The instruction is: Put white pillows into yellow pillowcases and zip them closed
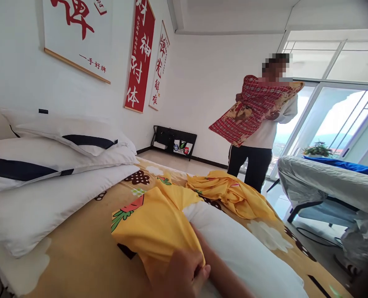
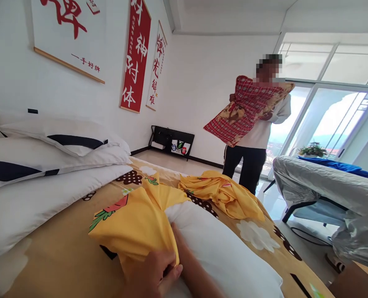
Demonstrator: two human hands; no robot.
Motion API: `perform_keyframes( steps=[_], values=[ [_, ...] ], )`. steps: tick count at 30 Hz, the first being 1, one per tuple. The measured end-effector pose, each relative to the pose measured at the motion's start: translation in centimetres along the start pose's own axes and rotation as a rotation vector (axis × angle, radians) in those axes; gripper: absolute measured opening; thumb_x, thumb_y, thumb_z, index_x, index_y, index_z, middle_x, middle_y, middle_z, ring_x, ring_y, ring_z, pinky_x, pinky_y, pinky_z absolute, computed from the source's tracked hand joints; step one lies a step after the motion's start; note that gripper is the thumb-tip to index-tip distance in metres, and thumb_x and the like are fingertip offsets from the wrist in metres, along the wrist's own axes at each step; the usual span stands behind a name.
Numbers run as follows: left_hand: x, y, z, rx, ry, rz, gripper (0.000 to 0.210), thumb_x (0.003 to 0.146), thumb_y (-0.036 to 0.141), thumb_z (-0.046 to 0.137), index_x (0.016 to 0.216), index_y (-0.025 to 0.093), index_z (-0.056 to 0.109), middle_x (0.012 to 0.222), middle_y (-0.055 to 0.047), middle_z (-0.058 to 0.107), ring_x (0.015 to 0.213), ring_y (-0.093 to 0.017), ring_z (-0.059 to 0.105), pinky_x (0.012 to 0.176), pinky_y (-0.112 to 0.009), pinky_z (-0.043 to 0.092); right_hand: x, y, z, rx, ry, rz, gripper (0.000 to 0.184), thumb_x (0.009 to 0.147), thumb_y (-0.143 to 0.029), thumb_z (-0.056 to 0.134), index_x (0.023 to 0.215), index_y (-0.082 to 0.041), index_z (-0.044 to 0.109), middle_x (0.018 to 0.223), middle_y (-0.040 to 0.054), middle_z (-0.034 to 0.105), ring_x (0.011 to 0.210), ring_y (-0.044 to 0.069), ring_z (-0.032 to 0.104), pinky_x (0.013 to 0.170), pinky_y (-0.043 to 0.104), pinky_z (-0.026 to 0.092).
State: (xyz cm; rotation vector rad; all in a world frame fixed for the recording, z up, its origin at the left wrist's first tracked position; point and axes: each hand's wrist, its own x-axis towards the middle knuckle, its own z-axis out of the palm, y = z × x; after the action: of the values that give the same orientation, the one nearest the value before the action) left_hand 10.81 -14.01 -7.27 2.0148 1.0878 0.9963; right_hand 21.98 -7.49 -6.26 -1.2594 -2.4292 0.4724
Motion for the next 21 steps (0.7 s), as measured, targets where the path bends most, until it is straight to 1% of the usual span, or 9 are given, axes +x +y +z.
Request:
perform_keyframes(
  steps=[3, 5, 7, 9, 12, 14, 16, 18, 21],
  values=[
    [-1.7, -3.3, 0.2, -0.005, 0.032, -0.073, 0.046, 0.088, 0.059, 0.041, 0.065, 0.019, 0.041, 0.065, 0.0, 0.047, 0.065, -0.014, 0.041, 0.061, -0.024, 0.036, -2.4, -0.8, -1.7, -0.193, -0.049, -0.086, 0.046, 0.087, -0.034, 0.053, 0.133, -0.028, 0.054, 0.137, 0.009, 0.054, 0.121, 0.032, 0.048, 0.104, 0.052, 0.034],
    [-3.4, -6.1, -1.3, -0.01, 0.092, -0.145, 0.052, 0.087, 0.067, 0.037, 0.067, 0.019, 0.043, 0.067, 0.0, 0.047, 0.069, -0.014, 0.042, 0.065, -0.024, 0.038, -4.5, -1.6, -3.5, -0.279, -0.143, -0.159, 0.055, 0.087, -0.045, 0.055, 0.14, -0.035, 0.044, 0.148, 0.0059, 0.041, 0.133, 0.033, 0.038, 0.109, 0.056, 0.025],
    [-5.0, -8.1, -3.3, -0.038, 0.091, -0.202, 0.055, 0.086, 0.071, 0.033, 0.068, 0.019, 0.041, 0.067, 0.001, 0.044, 0.069, -0.014, 0.041, 0.065, -0.023, 0.037, -6.4, -1.7, -6.2, -0.246, -0.223, -0.154, 0.058, 0.089, -0.053, 0.05, 0.143, -0.038, 0.038, 0.152, 0.0035, 0.035, 0.138, 0.03, 0.033, 0.112, 0.053, 0.024],
    [-6.3, -8.4, -5.3, -0.056, 0.066, -0.21, 0.055, 0.087, 0.07, 0.032, 0.066, 0.019, 0.037, 0.065, 0.002, 0.039, 0.066, -0.013, 0.038, 0.063, -0.023, 0.034, -7.3, -0.4, -9.2, -0.215, -0.151, -0.065, 0.056, 0.089, -0.057, 0.047, 0.142, -0.038, 0.042, 0.15, 0.003, 0.04, 0.137, 0.027, 0.036, 0.112, 0.049, 0.027],
    [-7.0, -6.6, -7.1, -0.024, 0.02, -0.166, 0.05, 0.09, 0.062, 0.033, 0.064, 0.019, 0.031, 0.063, 0.003, 0.036, 0.062, -0.012, 0.034, 0.059, -0.024, 0.03, -6.8, 3.9, -12.2, -0.317, 0.247, 0.17, 0.057, 0.088, -0.059, 0.044, 0.139, -0.034, 0.046, 0.144, 0.0051, 0.047, 0.134, 0.028, 0.04, 0.11, 0.05, 0.029],
    [-7.0, -4.7, -7.7, 0.031, -0.064, -0.149, 0.047, 0.091, 0.057, 0.035, 0.063, 0.019, 0.032, 0.062, 0.003, 0.04, 0.061, -0.012, 0.036, 0.058, -0.024, 0.03, -5.8, 7.4, -12.0, -0.366, 0.394, 0.37, 0.065, 0.085, -0.059, 0.047, 0.141, -0.026, 0.043, 0.139, 0.0106, 0.051, 0.129, 0.031, 0.046, 0.106, 0.052, 0.033],
    [-6.6, -2.9, -8.2, 0.108, -0.182, -0.155, 0.043, 0.091, 0.051, 0.038, 0.063, 0.019, 0.034, 0.065, 0.002, 0.046, 0.063, -0.013, 0.04, 0.058, -0.023, 0.03, -4.8, 10.2, -10.4, -0.279, 0.305, 0.52, 0.072, 0.082, -0.058, 0.051, 0.141, -0.018, 0.042, 0.13, 0.0153, 0.058, 0.12, 0.032, 0.054, 0.099, 0.05, 0.04],
    [-5.8, -1.3, -9.1, 0.178, -0.286, -0.157, 0.041, 0.091, 0.047, 0.038, 0.062, 0.018, 0.034, 0.067, 0.002, 0.049, 0.065, -0.013, 0.042, 0.059, -0.023, 0.031, -4.2, 11.6, -8.9, -0.104, 0.183, 0.537, 0.067, 0.079, -0.057, 0.054, 0.133, -0.016, 0.051, 0.119, 0.0137, 0.066, 0.109, 0.03, 0.061, 0.09, 0.042, 0.046],
    [-3.0, 1.0, -10.8, 0.226, -0.245, -0.076, 0.041, 0.094, 0.044, 0.032, 0.063, 0.018, 0.038, 0.066, 0.002, 0.05, 0.064, -0.013, 0.044, 0.059, -0.023, 0.032, -3.7, 10.5, -8.4, -0.017, 0.185, 0.484, 0.046, 0.075, -0.055, 0.06, 0.105, -0.021, 0.067, 0.099, 0.0084, 0.072, 0.094, 0.028, 0.065, 0.076, 0.036, 0.047]
  ],
)
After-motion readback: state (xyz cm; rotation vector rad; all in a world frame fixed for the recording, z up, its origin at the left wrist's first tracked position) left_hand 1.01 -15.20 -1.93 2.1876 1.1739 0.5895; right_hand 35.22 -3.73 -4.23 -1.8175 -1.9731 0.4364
